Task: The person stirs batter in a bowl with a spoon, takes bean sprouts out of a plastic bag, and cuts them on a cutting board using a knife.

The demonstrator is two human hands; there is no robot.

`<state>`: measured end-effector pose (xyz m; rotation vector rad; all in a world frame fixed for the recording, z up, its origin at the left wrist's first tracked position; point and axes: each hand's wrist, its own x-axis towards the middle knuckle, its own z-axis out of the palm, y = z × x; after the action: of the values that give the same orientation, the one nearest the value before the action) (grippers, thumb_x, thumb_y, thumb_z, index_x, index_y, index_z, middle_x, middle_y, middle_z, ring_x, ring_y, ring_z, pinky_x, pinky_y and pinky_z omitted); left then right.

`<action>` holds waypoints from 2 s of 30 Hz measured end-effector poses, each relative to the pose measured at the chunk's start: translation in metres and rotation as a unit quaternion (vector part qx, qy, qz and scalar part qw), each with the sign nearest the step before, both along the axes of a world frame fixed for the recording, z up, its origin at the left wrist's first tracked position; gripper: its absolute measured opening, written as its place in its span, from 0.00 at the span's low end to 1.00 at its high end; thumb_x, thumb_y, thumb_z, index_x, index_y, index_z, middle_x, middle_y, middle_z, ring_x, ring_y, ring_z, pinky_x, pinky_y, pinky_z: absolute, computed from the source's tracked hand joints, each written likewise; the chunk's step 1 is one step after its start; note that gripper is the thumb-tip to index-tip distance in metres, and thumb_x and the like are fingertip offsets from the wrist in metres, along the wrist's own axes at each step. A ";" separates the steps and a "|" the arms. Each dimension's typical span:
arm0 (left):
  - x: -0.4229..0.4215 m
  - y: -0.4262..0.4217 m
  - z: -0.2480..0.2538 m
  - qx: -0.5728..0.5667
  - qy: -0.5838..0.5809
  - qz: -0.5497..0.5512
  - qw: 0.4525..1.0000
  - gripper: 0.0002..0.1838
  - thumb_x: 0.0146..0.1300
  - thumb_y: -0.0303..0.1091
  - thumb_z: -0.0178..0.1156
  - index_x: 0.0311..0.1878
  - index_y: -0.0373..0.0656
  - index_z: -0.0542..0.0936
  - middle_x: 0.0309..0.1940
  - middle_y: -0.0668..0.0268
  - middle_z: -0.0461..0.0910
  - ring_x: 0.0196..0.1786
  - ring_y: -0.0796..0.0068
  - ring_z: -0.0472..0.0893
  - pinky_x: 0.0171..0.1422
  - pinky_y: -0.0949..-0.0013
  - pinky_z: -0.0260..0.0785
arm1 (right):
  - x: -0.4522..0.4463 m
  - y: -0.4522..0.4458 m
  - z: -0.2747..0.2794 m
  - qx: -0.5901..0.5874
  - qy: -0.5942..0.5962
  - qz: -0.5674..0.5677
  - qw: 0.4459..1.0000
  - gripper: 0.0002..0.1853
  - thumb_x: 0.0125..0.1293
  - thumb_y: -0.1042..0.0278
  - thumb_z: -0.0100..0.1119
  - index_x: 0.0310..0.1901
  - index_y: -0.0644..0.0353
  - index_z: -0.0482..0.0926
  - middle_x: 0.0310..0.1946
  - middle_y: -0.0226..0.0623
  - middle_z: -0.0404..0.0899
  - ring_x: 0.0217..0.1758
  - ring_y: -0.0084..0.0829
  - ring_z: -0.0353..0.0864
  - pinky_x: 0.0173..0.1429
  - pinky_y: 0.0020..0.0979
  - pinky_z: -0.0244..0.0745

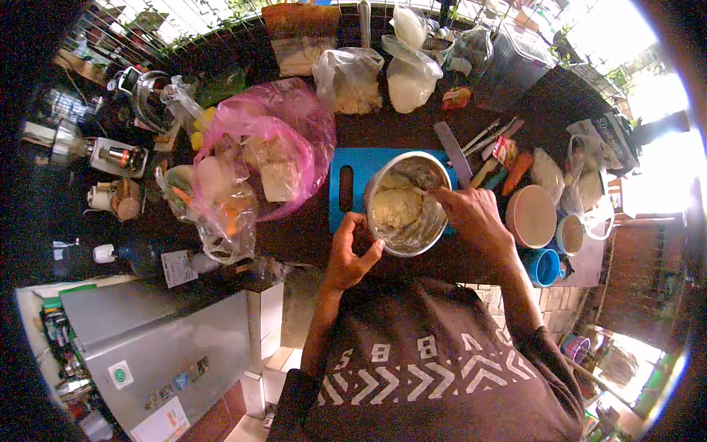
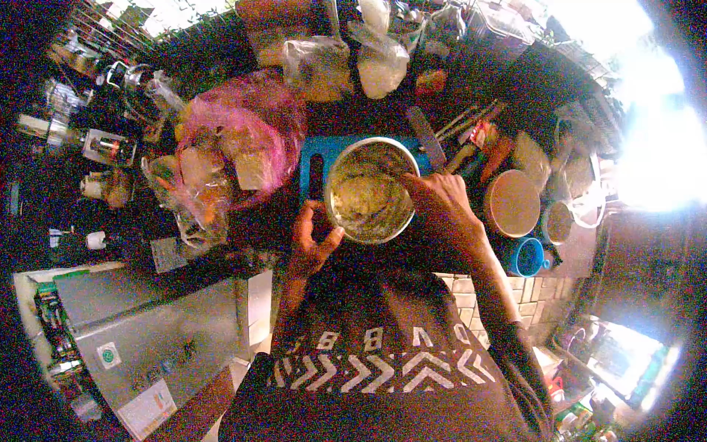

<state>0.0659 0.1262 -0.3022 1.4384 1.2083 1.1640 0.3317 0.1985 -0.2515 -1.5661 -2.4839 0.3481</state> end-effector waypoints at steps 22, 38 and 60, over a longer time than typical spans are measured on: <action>-0.007 0.007 -0.014 -0.016 -0.030 0.014 0.999 0.19 0.59 0.28 0.68 0.52 0.42 0.74 0.42 0.70 0.76 0.46 0.78 0.76 0.57 0.69 0.71 | 0.001 -0.017 0.019 -0.207 0.238 -0.047 0.948 0.11 0.76 0.71 0.59 0.52 0.64 0.86 0.41 0.46 0.90 0.40 0.33 0.89 0.46 0.37 0.81; -0.007 0.009 -0.028 -0.030 -0.105 0.010 0.994 0.18 0.61 0.29 0.68 0.52 0.42 0.73 0.44 0.69 0.76 0.50 0.77 0.76 0.63 0.67 0.69 | 0.003 -0.021 0.079 -0.080 0.302 -0.045 0.949 0.09 0.74 0.76 0.58 0.50 0.61 0.87 0.33 0.36 0.89 0.32 0.23 0.84 0.41 0.28 0.78; -0.008 0.010 -0.022 -0.061 -0.118 0.013 0.991 0.19 0.63 0.30 0.66 0.54 0.44 0.71 0.42 0.73 0.76 0.45 0.84 0.75 0.50 0.75 0.73 | 0.012 -0.018 0.074 -0.087 0.293 -0.046 0.951 0.09 0.73 0.74 0.59 0.49 0.64 0.86 0.36 0.36 0.90 0.35 0.21 0.84 0.43 0.26 0.78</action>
<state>0.0576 0.1362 -0.3245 1.1611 1.1145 1.2184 0.3440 0.1806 -0.1779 -1.3689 -1.9550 0.8911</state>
